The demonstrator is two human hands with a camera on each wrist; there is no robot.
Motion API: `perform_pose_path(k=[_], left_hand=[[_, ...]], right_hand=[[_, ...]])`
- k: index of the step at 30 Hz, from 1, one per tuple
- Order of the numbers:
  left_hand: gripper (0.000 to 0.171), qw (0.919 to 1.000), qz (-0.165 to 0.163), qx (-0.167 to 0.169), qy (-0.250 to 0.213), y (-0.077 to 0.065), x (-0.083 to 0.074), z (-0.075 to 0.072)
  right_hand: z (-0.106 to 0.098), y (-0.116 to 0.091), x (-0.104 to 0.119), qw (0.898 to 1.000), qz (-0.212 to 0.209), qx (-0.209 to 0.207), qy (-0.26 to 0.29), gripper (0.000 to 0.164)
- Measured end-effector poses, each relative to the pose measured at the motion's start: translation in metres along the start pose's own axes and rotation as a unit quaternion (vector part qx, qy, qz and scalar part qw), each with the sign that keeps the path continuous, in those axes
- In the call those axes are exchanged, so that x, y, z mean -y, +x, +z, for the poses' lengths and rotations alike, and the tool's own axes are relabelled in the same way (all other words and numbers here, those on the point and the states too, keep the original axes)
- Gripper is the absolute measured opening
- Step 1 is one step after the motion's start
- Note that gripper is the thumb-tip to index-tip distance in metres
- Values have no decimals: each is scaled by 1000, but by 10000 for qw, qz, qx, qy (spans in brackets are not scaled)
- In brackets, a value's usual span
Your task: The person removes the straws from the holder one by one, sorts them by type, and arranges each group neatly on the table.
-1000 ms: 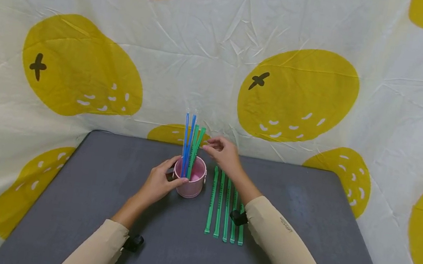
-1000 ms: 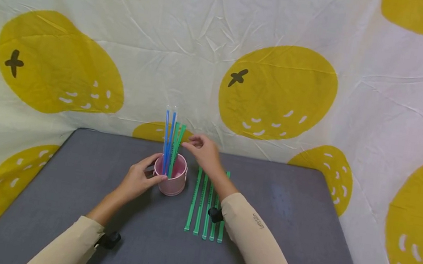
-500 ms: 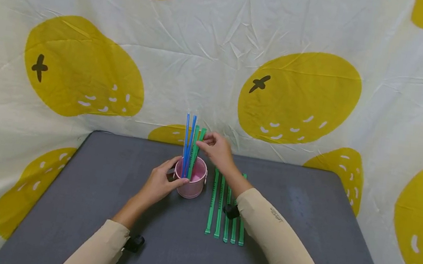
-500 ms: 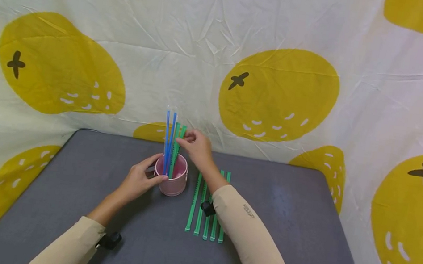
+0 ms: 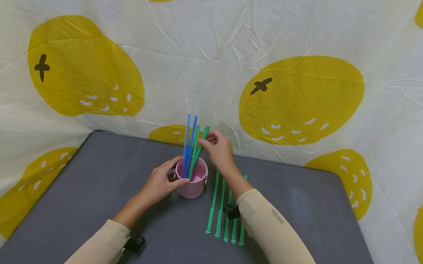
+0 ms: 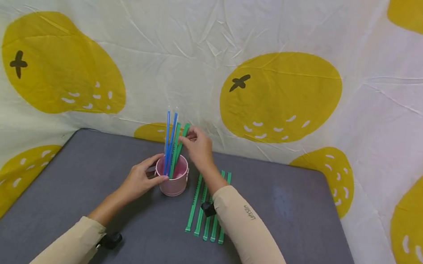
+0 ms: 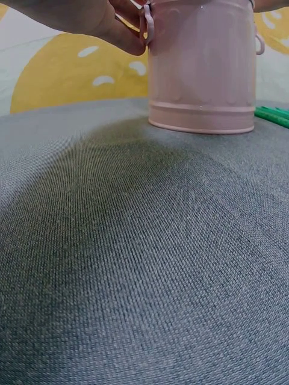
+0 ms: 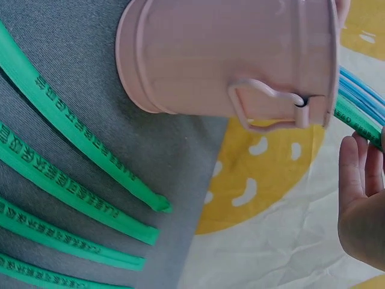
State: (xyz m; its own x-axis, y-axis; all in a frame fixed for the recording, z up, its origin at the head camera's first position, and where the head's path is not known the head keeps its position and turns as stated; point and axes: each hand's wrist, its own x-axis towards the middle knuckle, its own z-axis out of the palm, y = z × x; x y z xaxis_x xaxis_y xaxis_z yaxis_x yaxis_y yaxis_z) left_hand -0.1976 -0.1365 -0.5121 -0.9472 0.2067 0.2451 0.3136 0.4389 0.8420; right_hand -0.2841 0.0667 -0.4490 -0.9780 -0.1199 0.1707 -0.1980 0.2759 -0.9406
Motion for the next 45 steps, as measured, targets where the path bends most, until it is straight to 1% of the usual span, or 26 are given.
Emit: perform_pose_path(k=[5,9,12,16,20,26,31,38,42,45], left_hand=[[77,10000,-1,31,-5,0,0,0],[76,10000,-3,30,11,-1,0,0],[76,10000,-10,31,29,-1,0,0],[76,10000,-6,33,60,-2,-1,0],[76,10000,18,-12,42,-3,-1,0],[77,10000,4,25,-35,-5,1,-1],[77,10000,-7,48,-78,-7,1,0],[76,10000,47,19,-38,-7,3,0],[75,9999,99,-4,32,-6,4,0],[75,9999,147,-6,49,-7,5,0]], right_hand=[[-7,1,6,9998,-110,-105,124,19],[-13,1,11,9991,-284,-149,274,22],[-17,0,15,9986,-397,-194,286,27],[-25,-3,24,9982,-368,-240,417,29],[-34,-4,32,9966,-292,-303,707,28],[-50,-6,41,9940,-366,-398,946,29],[-62,-7,44,9933,-399,-412,1007,32],[-76,-7,45,9885,-456,-461,1368,41],[-84,-8,47,9854,-571,-567,1501,40],[-92,-10,49,9837,-669,-553,1577,36]])
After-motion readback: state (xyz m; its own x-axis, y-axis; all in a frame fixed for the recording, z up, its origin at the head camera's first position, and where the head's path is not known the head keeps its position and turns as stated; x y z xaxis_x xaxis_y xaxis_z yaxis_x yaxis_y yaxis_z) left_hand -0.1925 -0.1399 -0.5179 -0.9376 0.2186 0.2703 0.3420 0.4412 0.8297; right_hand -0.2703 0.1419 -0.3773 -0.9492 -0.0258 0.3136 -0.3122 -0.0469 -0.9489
